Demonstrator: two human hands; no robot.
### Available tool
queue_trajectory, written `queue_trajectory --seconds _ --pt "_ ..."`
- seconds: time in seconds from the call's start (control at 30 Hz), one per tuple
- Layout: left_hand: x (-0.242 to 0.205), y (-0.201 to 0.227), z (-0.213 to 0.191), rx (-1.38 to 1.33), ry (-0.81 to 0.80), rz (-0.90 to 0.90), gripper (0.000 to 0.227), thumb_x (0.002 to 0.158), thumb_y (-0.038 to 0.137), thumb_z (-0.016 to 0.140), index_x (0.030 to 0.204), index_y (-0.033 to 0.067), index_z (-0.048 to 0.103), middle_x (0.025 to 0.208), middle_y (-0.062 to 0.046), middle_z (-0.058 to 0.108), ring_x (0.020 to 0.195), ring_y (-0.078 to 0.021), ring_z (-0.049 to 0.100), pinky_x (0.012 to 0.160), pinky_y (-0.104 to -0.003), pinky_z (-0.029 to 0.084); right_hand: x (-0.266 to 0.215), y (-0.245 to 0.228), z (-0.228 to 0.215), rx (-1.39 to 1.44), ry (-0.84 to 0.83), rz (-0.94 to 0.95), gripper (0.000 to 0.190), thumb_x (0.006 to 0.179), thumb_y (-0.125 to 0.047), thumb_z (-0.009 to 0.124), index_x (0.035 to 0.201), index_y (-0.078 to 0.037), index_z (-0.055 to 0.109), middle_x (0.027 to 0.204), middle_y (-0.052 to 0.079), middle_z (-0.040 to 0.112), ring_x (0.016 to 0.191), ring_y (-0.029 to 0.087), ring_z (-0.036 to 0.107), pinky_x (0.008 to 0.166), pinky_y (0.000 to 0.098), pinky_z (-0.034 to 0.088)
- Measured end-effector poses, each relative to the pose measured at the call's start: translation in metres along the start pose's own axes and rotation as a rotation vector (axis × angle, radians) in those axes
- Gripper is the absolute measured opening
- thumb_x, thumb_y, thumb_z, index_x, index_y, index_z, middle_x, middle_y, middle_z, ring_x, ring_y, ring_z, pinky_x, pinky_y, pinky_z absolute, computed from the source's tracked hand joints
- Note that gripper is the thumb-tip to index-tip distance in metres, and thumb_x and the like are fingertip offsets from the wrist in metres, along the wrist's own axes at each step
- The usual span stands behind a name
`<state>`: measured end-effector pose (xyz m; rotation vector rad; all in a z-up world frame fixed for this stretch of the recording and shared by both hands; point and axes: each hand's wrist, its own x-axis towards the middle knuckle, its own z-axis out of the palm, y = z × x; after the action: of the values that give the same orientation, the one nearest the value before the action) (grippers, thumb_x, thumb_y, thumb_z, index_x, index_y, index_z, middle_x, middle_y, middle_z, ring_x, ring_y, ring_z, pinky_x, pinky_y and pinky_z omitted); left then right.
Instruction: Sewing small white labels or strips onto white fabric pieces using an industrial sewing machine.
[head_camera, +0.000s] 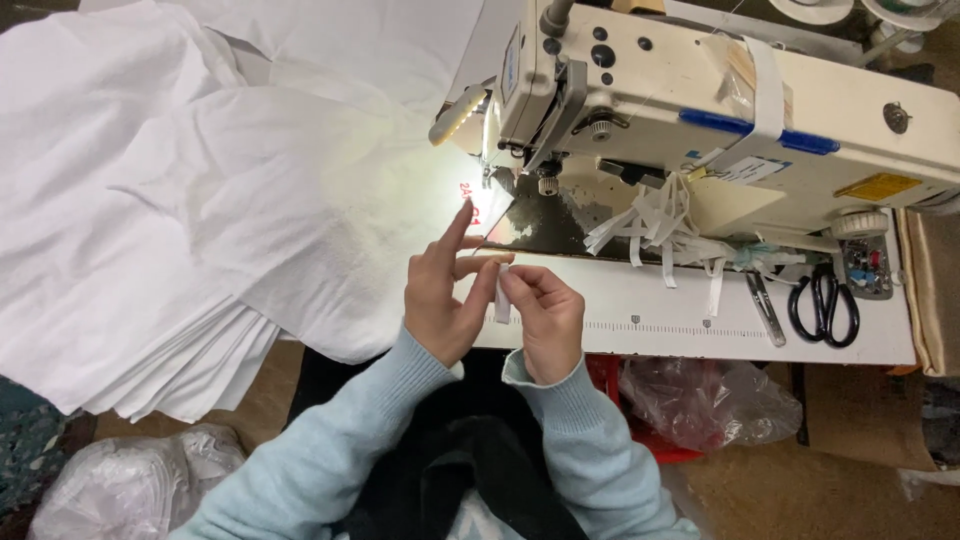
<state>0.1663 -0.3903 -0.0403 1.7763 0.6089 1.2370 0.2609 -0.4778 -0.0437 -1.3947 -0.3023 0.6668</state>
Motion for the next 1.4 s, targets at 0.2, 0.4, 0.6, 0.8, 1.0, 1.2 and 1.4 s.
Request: queue_trajectory --seconds 0.2,0.4,0.6,0.8,1.0,1.2,1.4 --pt "0.016 -0.141 0.032 0.731 -0.495 0.101 0.027 0.093 0.024 0.066 0.119 0.0255 0.072 0.106 -0.002 0.075 0.102 -0.0304 0.07 0.08 -0.041 0.052 0.104 0.04 -0.045 -0.837 -0.099 -0.668 0.005 0.086 -0.015 0.083 0.09 -0.016 0.079 0.068 0.0 0.072 0.061 0.015 0.07 0.057 0.0241 0.054" --pt "0.012 -0.209 0.039 0.677 -0.437 0.544 0.029 0.1 0.015 0.051 0.123 0.0115 0.068 0.13 -0.007 0.063 0.122 -0.0307 0.059 0.098 -0.042 0.049 0.179 0.077 -0.048 -1.385 -0.094 -1.434 0.013 0.092 -0.034 0.077 0.104 -0.029 0.074 0.077 -0.004 0.065 0.061 0.014 0.066 0.056 0.0259 0.058" --pt "0.016 -0.192 0.027 0.643 -0.435 0.573 0.032 0.105 0.02 0.044 0.123 0.0075 0.068 0.131 -0.009 0.064 0.127 -0.0295 0.057 0.108 -0.043 0.044 0.183 0.06 -0.035 -1.371 -0.355 -1.755 0.012 0.105 -0.019 0.06 0.098 -0.016 0.069 0.093 0.002 0.066 0.083 0.02 0.069 0.066 0.0271 0.055" --pt "0.02 -0.186 0.027 0.58 -0.405 0.596 0.032 0.106 0.023 0.047 0.12 0.0049 0.068 0.127 -0.011 0.064 0.125 -0.0306 0.058 0.106 -0.044 0.045 0.177 0.056 -0.035 -1.333 -0.407 -1.749 0.019 0.109 -0.017 0.053 0.098 -0.016 0.069 0.096 0.002 0.065 0.089 0.018 0.068 0.068 0.0267 0.052" --pt "0.021 -0.183 0.021 0.66 -0.472 0.595 0.034 0.106 0.026 0.043 0.126 0.0082 0.065 0.132 -0.009 0.061 0.13 -0.0275 0.054 0.109 -0.043 0.043 0.182 0.065 -0.045 -1.355 -0.429 -1.78 0.02 0.109 -0.02 0.051 0.102 -0.016 0.07 0.1 0.002 0.065 0.093 0.019 0.069 0.066 0.029 0.048" --pt "0.036 -0.164 0.007 0.728 -0.57 0.608 0.036 0.105 0.023 0.039 0.128 0.0104 0.063 0.135 -0.008 0.06 0.132 -0.0269 0.051 0.109 -0.043 0.042 0.166 0.056 -0.041 -1.301 -0.471 -1.673 0.02 0.103 -0.024 0.058 0.11 -0.013 0.074 0.113 0.003 0.07 0.106 0.02 0.069 0.073 0.0298 0.048" --pt "0.045 -0.188 0.009 0.704 -0.567 0.592 0.038 0.103 0.027 0.04 0.132 0.0127 0.061 0.137 -0.006 0.058 0.134 -0.0264 0.049 0.113 -0.043 0.039 0.16 0.039 -0.022 -1.224 -0.45 -1.569 0.021 0.101 -0.026 0.061 0.11 -0.014 0.076 0.114 0.001 0.073 0.105 0.018 0.07 0.082 0.0298 0.05"
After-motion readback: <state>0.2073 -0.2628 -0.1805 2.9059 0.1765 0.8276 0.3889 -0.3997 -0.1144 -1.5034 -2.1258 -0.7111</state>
